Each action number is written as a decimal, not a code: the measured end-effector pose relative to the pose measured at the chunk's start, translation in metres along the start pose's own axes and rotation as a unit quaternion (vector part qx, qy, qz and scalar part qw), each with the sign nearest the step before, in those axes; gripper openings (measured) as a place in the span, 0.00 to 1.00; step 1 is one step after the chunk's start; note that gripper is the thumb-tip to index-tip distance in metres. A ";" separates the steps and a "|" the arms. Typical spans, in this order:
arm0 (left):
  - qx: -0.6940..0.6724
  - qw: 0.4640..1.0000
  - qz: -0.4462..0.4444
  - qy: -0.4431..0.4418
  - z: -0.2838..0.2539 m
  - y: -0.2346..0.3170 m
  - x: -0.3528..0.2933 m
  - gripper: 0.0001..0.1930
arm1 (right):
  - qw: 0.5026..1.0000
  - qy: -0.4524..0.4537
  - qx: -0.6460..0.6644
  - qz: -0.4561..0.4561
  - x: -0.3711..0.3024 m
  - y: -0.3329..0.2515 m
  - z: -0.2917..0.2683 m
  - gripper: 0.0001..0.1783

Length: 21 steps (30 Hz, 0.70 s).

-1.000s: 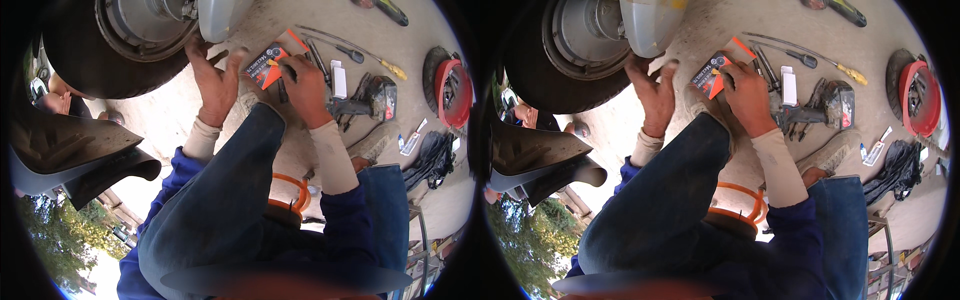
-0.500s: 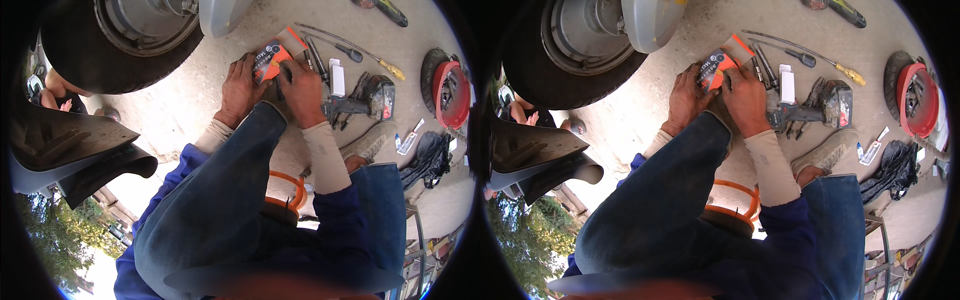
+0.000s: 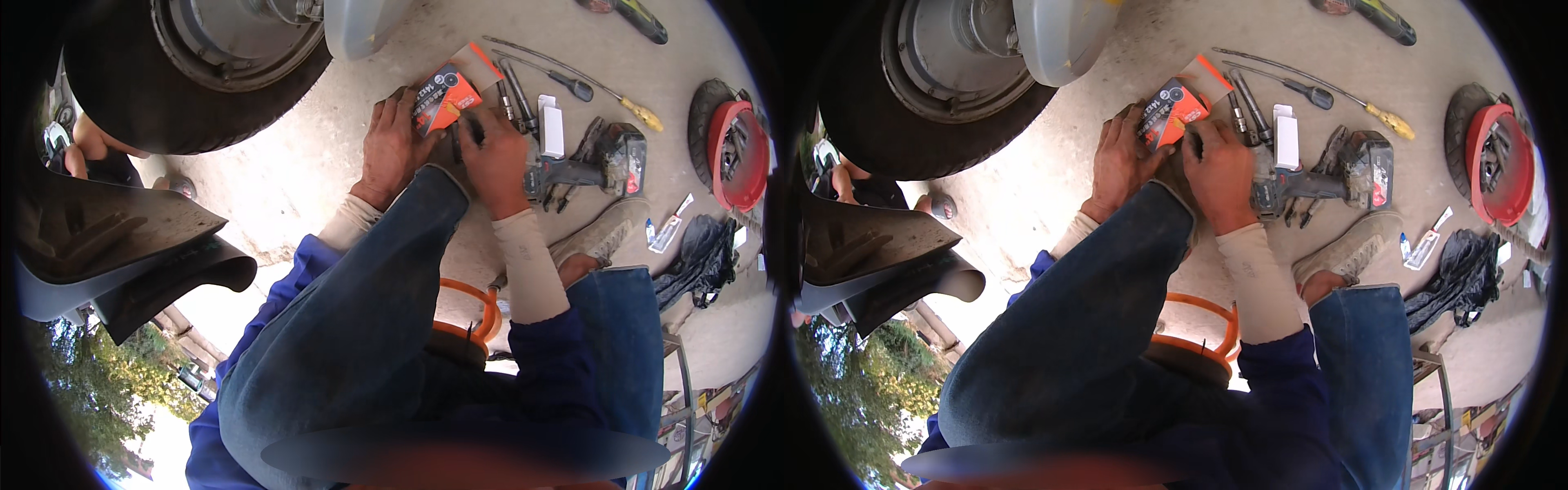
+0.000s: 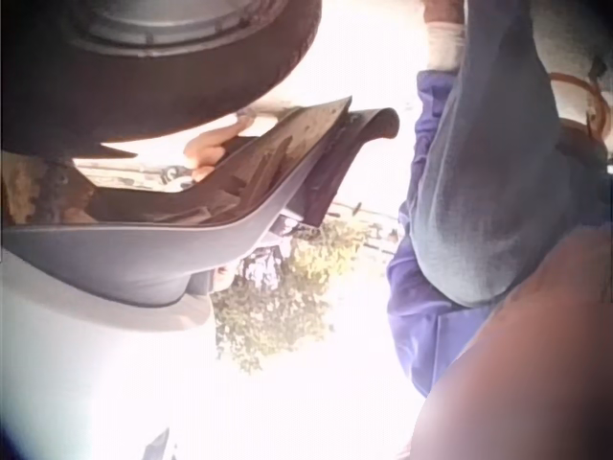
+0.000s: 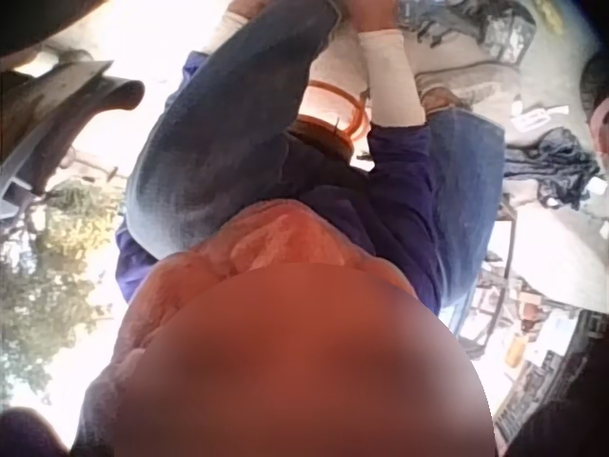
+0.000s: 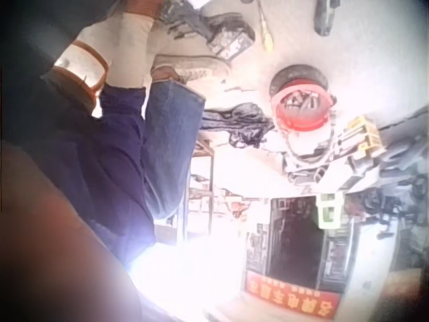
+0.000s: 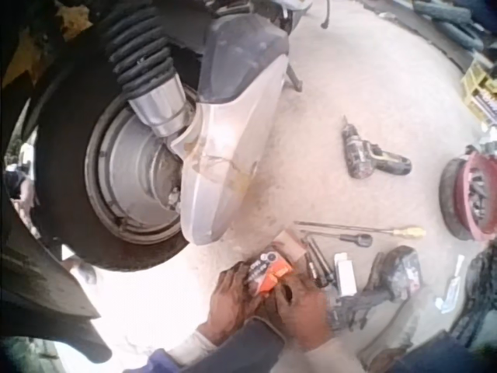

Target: The person opens a small orange box and uses a yellow stick to apply a substance to a crack on the scooter's rear body panel. They repeatedly dip the stick into the box and spread the material along the crack, then wipe the stick on a black plastic bag.

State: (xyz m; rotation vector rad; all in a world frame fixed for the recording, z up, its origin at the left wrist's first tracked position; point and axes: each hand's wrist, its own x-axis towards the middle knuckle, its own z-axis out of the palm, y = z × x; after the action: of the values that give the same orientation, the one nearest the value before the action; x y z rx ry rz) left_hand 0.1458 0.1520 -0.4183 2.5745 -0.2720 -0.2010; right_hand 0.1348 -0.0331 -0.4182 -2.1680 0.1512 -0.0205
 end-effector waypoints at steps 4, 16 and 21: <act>-0.013 1.000 0.000 -0.004 0.000 -0.001 0.001 0.43 | 1.000 0.012 0.006 0.005 0.003 -0.008 0.013 0.09; -0.172 0.973 -0.122 0.089 -0.040 0.010 0.012 0.42 | 0.852 0.017 0.482 0.203 0.020 -0.042 -0.014 0.10; -0.256 0.938 -0.078 0.222 -0.067 0.016 0.038 0.53 | 0.854 0.065 0.493 0.152 0.046 -0.070 -0.051 0.10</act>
State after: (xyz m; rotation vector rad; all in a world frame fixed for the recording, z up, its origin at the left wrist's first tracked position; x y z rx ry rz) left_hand 0.1935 0.1634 -0.3563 2.0464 0.1405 0.2303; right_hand 0.1838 -0.0416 -0.3333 -1.0923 0.4516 -0.0508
